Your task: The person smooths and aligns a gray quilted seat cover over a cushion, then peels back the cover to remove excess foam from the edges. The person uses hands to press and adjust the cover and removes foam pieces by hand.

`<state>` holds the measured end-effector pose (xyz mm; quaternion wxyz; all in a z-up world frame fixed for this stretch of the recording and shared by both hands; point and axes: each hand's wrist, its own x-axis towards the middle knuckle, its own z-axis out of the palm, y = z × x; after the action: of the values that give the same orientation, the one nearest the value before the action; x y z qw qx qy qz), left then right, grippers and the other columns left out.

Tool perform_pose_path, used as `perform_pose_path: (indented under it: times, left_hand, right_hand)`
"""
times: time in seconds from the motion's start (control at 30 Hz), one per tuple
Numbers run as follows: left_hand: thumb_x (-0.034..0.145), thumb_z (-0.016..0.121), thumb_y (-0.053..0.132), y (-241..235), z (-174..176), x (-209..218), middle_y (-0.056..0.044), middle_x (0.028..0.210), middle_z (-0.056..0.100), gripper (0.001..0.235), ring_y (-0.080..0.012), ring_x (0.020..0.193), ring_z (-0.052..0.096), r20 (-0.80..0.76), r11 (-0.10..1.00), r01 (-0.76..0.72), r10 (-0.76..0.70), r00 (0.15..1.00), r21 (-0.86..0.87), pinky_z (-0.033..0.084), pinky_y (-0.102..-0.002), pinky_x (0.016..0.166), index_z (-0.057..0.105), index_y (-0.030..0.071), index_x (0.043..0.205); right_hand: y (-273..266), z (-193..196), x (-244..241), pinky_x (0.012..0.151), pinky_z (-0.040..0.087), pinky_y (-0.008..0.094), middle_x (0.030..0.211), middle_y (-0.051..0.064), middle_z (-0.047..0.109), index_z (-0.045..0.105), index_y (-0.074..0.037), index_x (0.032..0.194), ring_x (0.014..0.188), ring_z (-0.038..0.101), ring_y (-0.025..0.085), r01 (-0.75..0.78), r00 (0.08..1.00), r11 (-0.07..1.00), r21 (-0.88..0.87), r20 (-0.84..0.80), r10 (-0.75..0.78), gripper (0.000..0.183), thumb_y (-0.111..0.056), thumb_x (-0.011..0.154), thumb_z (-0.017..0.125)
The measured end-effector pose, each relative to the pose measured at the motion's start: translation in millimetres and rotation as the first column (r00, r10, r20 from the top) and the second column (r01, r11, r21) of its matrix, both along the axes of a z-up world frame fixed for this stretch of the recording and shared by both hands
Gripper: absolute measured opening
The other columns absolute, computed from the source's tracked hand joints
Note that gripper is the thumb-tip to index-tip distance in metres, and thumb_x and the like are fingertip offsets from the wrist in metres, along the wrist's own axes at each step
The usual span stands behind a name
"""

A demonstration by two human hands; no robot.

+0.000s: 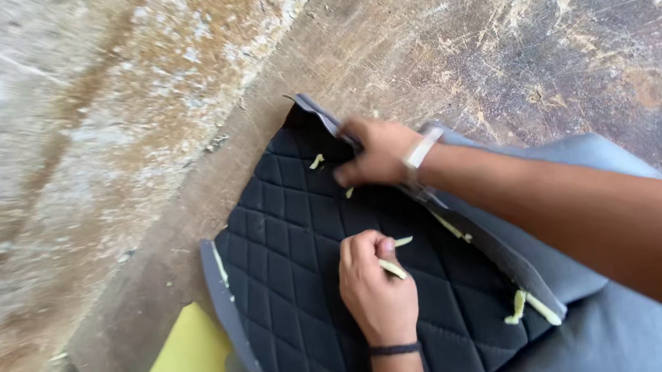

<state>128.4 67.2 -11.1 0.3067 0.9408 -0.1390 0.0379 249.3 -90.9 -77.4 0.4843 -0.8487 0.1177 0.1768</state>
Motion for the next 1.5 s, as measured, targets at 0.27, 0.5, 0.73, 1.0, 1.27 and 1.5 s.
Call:
perform_pose_path:
  times: [0.27,0.5,0.73,1.0,1.27,1.5]
  left_hand:
    - [0.092,0.07,0.014,9.7,-12.6,1.0,-0.01,0.092,0.067,0.01,-0.0336,0.084,0.067,-0.031,0.994,-0.055,0.052,0.998,-0.097,0.054,-0.043,0.072,0.064,0.007,0.09]
    - [0.092,0.073,0.018,12.5,-26.9,0.6,-0.008,0.092,0.068,0.013,-0.0328,0.083,0.066,0.018,0.988,-0.106,0.109,0.994,-0.116,0.053,-0.043,0.071,0.065,0.008,0.09]
    - [0.093,0.071,0.019,7.8,-35.2,0.7,-0.007,0.09,0.068,0.012,-0.0332,0.083,0.067,0.034,0.976,-0.118,0.126,0.991,-0.181,0.053,-0.044,0.071,0.065,0.009,0.088]
    - [0.095,0.067,0.02,10.5,-36.4,1.4,-0.009,0.093,0.069,0.013,-0.0347,0.084,0.067,-0.008,0.965,-0.141,0.143,0.99,-0.219,0.053,-0.046,0.071,0.064,0.008,0.089]
    - [0.094,0.065,0.015,32.1,-59.5,47.3,-0.012,0.093,0.074,0.009,-0.0322,0.09,0.074,-0.131,0.873,-0.182,0.137,0.982,-0.452,0.058,-0.041,0.079,0.063,0.008,0.1]
    - [0.085,0.075,0.015,49.3,-101.4,178.7,-0.014,0.104,0.073,0.02,-0.0347,0.1,0.071,0.012,0.996,0.053,-0.052,0.999,-0.065,0.058,-0.045,0.084,0.073,0.013,0.105]
  right_hand:
    - [-47.1,47.4,-153.9,0.098,0.053,0.04,0.134,0.009,0.063,0.069,-0.017,0.122,0.12,0.063,0.031,-0.106,0.929,0.981,-0.16,0.336,0.156,0.046,-0.011,0.076,0.072]
    - [-34.7,51.7,-176.5,0.094,0.052,0.042,0.12,0.01,0.067,0.075,-0.012,0.104,0.112,0.064,0.032,-0.059,0.915,0.96,-0.273,0.371,0.161,0.024,-0.022,0.083,0.074]
    - [-27.7,48.6,-168.8,0.095,0.054,0.039,0.107,0.002,0.071,0.077,-0.017,0.094,0.111,0.065,0.025,0.025,0.896,0.849,-0.529,0.389,0.216,0.021,-0.036,0.086,0.072]
    - [-25.7,34.4,-129.3,0.089,0.054,0.047,0.116,0.011,0.073,0.069,-0.019,0.117,0.102,0.071,0.035,0.257,0.966,0.848,-0.463,0.147,-0.212,0.029,-0.035,0.105,0.048]
    - [-25.7,33.0,-123.0,0.087,0.053,0.052,0.103,0.019,0.075,0.07,-0.015,0.114,0.098,0.07,0.041,0.249,0.969,0.755,-0.607,0.147,-0.201,0.046,-0.05,0.11,0.039]
    - [-14.1,48.2,-117.6,0.075,0.057,0.049,0.083,0.015,0.075,0.072,-0.016,0.094,0.08,0.073,0.036,0.264,0.964,0.742,-0.617,0.131,-0.233,0.047,-0.056,0.101,0.049]
